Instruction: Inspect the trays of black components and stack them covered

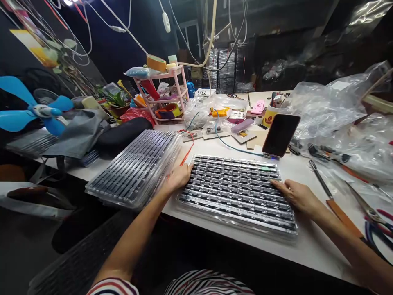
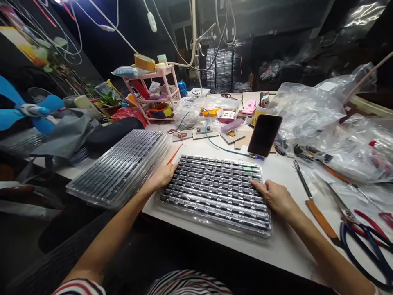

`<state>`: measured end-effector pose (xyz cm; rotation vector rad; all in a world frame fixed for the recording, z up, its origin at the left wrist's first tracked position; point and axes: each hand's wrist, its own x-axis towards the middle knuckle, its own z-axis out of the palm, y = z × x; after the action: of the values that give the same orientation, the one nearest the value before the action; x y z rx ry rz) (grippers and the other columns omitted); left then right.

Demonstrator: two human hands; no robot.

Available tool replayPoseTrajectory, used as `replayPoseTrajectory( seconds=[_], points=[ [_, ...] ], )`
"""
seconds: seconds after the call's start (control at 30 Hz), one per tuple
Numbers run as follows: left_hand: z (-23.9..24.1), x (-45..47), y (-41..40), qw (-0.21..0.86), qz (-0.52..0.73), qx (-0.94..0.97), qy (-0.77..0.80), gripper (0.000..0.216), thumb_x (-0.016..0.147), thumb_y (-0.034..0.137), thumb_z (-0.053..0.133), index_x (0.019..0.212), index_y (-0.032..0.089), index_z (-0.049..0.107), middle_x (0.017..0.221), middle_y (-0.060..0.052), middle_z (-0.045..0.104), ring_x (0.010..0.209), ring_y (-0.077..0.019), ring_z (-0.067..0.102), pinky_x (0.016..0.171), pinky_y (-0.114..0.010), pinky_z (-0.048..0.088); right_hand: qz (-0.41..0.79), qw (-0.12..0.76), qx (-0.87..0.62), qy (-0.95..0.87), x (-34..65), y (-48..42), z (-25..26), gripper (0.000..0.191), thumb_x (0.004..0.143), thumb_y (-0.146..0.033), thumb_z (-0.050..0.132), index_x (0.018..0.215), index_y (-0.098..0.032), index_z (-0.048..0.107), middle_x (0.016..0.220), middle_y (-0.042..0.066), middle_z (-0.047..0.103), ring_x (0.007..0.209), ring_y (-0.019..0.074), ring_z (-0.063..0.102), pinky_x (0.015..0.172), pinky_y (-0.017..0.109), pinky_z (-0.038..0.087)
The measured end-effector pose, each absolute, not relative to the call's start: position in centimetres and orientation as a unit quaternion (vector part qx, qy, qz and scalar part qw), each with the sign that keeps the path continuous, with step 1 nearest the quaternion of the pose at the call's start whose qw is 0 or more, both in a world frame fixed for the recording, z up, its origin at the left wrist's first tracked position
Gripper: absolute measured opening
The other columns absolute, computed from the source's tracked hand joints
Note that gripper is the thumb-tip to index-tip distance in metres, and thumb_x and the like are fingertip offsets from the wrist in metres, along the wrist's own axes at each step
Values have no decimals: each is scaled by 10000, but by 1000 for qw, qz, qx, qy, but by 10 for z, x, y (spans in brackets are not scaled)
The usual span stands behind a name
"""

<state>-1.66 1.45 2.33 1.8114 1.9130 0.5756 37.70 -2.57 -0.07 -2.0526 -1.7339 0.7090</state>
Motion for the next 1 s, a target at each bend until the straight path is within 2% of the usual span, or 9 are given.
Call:
replayPoseTrajectory(
  seconds=[0.1,0.13,0.2,0.37,0.5,0.6,0.8,0.93,1.0],
  points=[
    [24,-22,2,218,188,658,696,585,913,520,320,1207,67,546,1283,-214,569,1250,-286,497,1025,-386,365,223,179,-741,-607,377,-40,0,754,720,-795,359,1033,-157,610,520,9,535,492,215,520,545,344,388],
    [24,-23,-5,220,185,663,692,609,911,512,329,1295,65,480,1349,-199,518,1282,-269,466,1047,-373,350,220,195,-738,-607,377,-48,0,814,744,-775,359,1222,-141,538,563,4,558,504,214,538,553,344,405],
    [24,-27,-20,230,184,677,674,641,911,492,343,1407,86,358,1442,-145,421,1337,-225,395,1091,-341,308,219,236,-717,-618,374,-64,-2,845,780,-737,368,1400,-164,387,698,13,602,569,205,582,591,341,448],
    [20,-30,-40,248,212,684,652,621,942,475,256,1418,91,370,1452,-97,402,1351,-198,372,1143,-348,242,185,258,-710,-628,362,-94,-6,705,854,-671,297,1355,-213,486,964,76,592,777,215,631,636,321,504],
    [19,-33,-39,273,218,681,643,635,938,507,284,1420,103,369,1458,-76,401,1364,-190,348,1155,-340,218,190,268,-728,-602,354,-103,-5,631,867,-642,308,1283,-237,557,1104,78,580,860,218,639,673,316,533],
    [18,-36,-38,301,240,668,636,639,917,529,353,1408,123,396,1455,-75,410,1362,-201,354,1153,-350,222,201,283,-729,-590,354,-104,-7,634,853,-640,337,1270,-223,569,1152,80,574,943,240,630,784,360,540],
    [9,-36,-35,321,340,624,626,582,873,542,428,1269,140,570,1330,-109,543,1267,-237,468,1111,-364,309,242,365,-718,-540,349,-101,-10,667,808,-655,411,1270,-200,567,1351,67,499,1238,272,475,1075,422,365],
    [20,-27,-45,301,394,606,622,534,896,515,414,1269,169,572,1359,-97,477,1273,-220,440,1075,-327,352,266,413,-715,-498,340,-106,10,678,799,-652,461,1309,-211,532,1417,47,460,1287,278,434,1102,427,323],
    [37,-26,-58,325,459,571,598,499,871,473,514,1311,238,534,1255,-59,551,1101,-181,559,957,-297,461,220,429,-701,-526,338,-108,24,649,827,-643,414,1329,-243,511,1399,41,485,1265,275,464,1064,427,385]
  ],
)
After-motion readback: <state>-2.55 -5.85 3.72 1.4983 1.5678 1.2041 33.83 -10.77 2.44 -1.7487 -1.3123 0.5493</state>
